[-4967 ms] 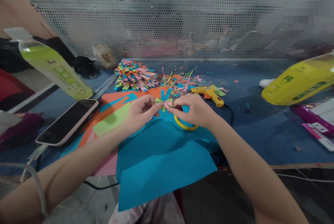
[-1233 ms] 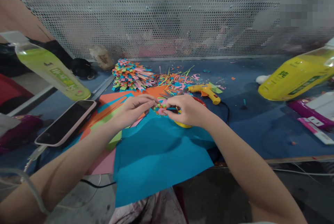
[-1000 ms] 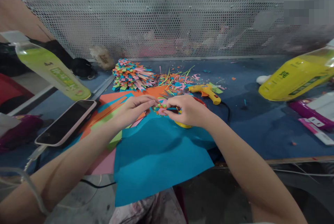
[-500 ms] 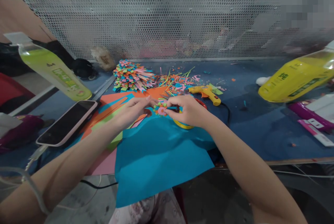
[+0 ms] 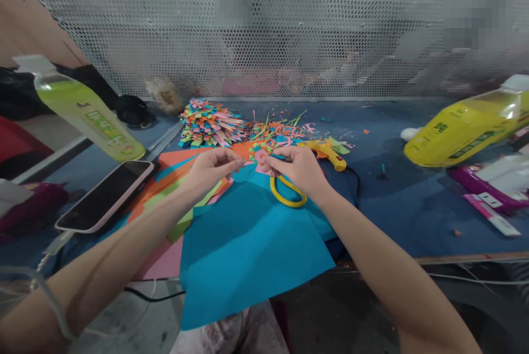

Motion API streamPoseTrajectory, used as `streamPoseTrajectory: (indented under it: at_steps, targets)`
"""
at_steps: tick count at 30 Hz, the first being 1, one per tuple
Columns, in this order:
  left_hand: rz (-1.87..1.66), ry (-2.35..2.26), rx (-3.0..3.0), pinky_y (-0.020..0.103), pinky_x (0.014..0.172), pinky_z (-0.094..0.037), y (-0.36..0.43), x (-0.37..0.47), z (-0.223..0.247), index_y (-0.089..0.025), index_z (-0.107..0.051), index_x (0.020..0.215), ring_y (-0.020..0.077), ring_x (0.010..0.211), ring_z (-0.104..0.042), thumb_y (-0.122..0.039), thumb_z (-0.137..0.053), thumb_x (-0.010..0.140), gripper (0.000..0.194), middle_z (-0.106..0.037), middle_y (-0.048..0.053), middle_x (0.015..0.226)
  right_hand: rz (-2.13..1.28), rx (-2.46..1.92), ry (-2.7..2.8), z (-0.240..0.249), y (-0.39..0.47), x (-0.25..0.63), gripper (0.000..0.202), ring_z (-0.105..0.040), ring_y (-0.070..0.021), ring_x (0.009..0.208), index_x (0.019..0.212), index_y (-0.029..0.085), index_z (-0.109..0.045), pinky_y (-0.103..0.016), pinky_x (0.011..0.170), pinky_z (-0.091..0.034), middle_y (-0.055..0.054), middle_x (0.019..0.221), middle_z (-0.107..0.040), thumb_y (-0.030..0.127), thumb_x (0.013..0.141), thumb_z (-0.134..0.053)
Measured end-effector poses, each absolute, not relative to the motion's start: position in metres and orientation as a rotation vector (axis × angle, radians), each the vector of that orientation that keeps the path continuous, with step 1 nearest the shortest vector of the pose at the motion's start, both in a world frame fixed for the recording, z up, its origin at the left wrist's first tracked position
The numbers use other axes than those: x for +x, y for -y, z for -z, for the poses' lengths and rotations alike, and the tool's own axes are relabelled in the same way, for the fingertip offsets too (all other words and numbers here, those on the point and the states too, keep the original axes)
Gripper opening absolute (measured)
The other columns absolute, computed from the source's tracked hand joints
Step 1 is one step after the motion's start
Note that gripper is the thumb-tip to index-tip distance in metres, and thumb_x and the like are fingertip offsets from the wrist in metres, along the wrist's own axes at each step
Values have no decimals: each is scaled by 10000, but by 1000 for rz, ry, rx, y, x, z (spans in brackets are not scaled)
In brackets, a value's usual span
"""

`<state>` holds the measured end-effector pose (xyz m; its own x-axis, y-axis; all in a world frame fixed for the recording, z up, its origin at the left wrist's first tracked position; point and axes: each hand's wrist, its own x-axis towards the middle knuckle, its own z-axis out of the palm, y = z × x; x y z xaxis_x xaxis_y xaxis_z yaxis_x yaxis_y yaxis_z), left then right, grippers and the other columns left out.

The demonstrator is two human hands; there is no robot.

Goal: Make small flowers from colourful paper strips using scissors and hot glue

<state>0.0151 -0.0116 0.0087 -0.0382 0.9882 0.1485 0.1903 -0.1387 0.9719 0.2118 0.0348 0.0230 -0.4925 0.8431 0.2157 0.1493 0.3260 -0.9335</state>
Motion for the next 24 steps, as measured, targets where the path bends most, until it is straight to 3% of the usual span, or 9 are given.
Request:
streamPoseTrajectory:
  at_steps: [4, 9, 11, 16, 21, 24]
  targets:
    - [-1235, -1333, 1413, 203, 493, -386, 10, 15, -8, -136, -602, 702, 71, 509, -493, -371, -709, 677, 260, -578, -15, 585, -1280, -875, 1812, -20, -38, 213, 222, -636, -125, 595, 777, 160, -729, -259, 614, -522, -56, 725, -725, 372, 748, -669]
    - [-1171, -1260, 1446, 200, 507, -402, 14, 21, -6, -143, -629, 890, 101, 656, -569, -425, -517, 831, 309, -666, 58, 837, -1231, -907, 1861, -14, -40, 214, 263, -652, -141, 612, 795, 159, -737, -263, 619, -518, -58, 707, -722, 408, 758, -659]
    - [-1128, -1246, 1519, 197, 510, -403, 14, 23, -4, -149, -624, 917, 94, 622, -553, -441, -532, 823, 320, -651, 36, 771, -1241, -925, 1889, -12, -39, 212, 270, -654, -144, 602, 771, 154, -729, -262, 611, -517, -55, 689, -716, 417, 741, -673]
    - [-1150, -1305, 1594, 199, 501, -389, 11, 21, 1, -159, -602, 755, 80, 542, -504, -437, -567, 803, 284, -597, -5, 645, -1256, -848, 2024, -11, -37, 208, 274, -641, -137, 567, 711, 162, -677, -257, 581, -508, -35, 658, -697, 433, 748, -660]
    - [-1154, -1308, 1603, 208, 523, -394, 13, 19, -4, -162, -604, 755, 87, 552, -504, -428, -566, 804, 273, -590, -6, 642, -953, -907, 2107, -16, -37, 211, 306, -648, -158, 632, 728, 158, -658, -270, 578, -493, -52, 686, -689, 394, 862, -515]
    - [-1218, -1368, 1700, 210, 545, -387, 17, 21, -10, -163, -597, 725, 97, 596, -512, -405, -581, 794, 252, -583, -6, 645, -655, -862, 2084, -18, -35, 213, 210, -657, -192, 800, 907, 173, -665, -310, 665, -515, -79, 909, -702, 330, 850, -538]
